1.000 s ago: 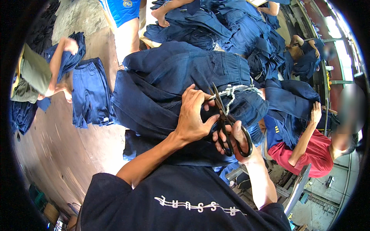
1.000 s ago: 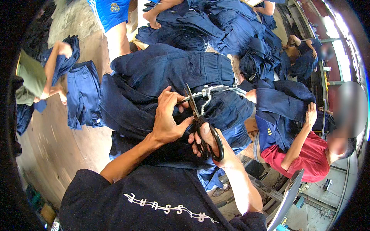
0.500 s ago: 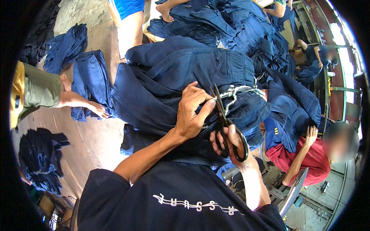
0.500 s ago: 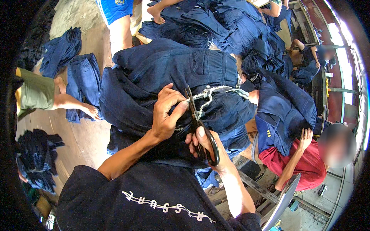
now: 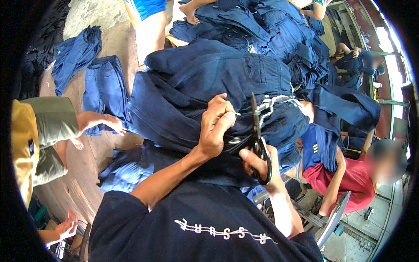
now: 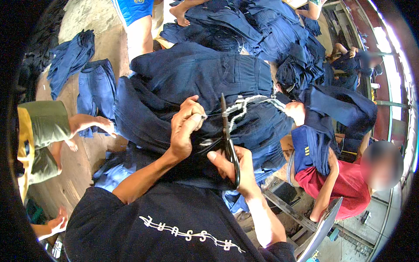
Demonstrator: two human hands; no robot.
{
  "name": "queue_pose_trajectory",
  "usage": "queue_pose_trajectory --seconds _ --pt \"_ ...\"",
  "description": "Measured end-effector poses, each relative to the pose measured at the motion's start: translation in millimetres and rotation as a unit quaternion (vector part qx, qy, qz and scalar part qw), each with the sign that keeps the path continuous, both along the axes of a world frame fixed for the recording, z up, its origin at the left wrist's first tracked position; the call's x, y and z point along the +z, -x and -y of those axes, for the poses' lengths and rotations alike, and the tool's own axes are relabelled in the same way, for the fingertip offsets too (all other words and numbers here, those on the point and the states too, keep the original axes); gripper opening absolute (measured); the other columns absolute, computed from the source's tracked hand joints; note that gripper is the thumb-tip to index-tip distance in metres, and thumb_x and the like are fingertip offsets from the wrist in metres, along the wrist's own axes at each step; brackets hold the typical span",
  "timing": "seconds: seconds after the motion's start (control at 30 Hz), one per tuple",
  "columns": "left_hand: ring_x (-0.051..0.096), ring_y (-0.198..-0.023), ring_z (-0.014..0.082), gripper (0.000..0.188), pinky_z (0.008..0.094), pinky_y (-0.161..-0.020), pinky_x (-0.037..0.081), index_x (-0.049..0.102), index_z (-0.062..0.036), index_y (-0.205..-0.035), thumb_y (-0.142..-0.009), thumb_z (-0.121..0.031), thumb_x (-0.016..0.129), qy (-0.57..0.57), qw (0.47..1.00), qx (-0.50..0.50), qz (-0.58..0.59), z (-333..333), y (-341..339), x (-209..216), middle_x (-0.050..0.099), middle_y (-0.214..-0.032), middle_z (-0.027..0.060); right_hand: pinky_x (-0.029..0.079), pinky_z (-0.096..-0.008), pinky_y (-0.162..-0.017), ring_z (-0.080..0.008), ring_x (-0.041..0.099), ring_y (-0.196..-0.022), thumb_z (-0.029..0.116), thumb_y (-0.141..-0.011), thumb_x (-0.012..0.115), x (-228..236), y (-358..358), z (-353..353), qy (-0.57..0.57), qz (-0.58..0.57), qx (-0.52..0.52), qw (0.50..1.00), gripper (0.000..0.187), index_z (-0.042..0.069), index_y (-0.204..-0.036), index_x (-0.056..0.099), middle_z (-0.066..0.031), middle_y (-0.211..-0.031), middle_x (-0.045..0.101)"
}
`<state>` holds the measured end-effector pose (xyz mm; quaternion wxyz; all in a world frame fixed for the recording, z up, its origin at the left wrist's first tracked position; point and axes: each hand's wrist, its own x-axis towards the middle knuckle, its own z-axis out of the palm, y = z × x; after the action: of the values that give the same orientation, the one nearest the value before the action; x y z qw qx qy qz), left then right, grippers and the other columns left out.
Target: The person repeatedly picks up dark blue pants from a large pile, turns them inside out to check the interior, and places them back down. The person also uses shears to cut a white binding string from a bundle of pants.
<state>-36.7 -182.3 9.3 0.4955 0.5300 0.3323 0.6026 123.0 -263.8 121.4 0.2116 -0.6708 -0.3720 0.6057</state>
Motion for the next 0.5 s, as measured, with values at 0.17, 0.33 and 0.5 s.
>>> queue_pose_trajectory --seconds 0.17,0.33,0.5 --pt "0.050 -0.079 0.0158 0.025 0.0437 -0.122 0.032 0.053 -0.0081 -0.082 -0.105 -0.017 0.048 0.044 0.996 -0.004 0.074 -10.0 -3.5 -1.1 0.049 -0.077 -0.0002 0.044 -0.0267 -0.058 -0.0131 0.058 -0.069 0.082 -0.093 0.067 -2.2 -13.5 -10.5 -0.090 -0.069 0.027 0.993 0.073 0.009 -0.091 0.057 -0.0068 -0.098 0.065" --pt "0.055 -0.077 0.0213 0.024 0.0465 -0.114 0.040 0.059 -0.0039 -0.084 -0.105 -0.015 0.052 -0.002 0.999 0.041 0.027 -15.1 -1.6 -3.7 0.054 -0.075 0.0045 0.047 -0.0279 -0.057 -0.0142 0.060 -0.069 0.078 -0.100 0.061 6.5 -24.4 -2.7 -0.049 -0.143 0.016 0.988 0.073 0.005 -0.100 0.061 -0.0053 -0.096 0.063" --pt "0.053 -0.076 0.0157 0.026 0.0412 -0.105 0.047 0.063 -0.0028 -0.093 -0.110 -0.020 0.052 -0.017 0.996 0.092 -0.003 -14.5 -2.8 -8.9 0.057 -0.077 0.0018 0.046 -0.0310 -0.067 -0.0196 0.058 -0.079 0.070 -0.102 0.059 30.8 -61.1 8.5 -0.094 -0.191 0.034 0.976 0.069 0.001 -0.108 0.060 -0.0085 -0.103 0.060"
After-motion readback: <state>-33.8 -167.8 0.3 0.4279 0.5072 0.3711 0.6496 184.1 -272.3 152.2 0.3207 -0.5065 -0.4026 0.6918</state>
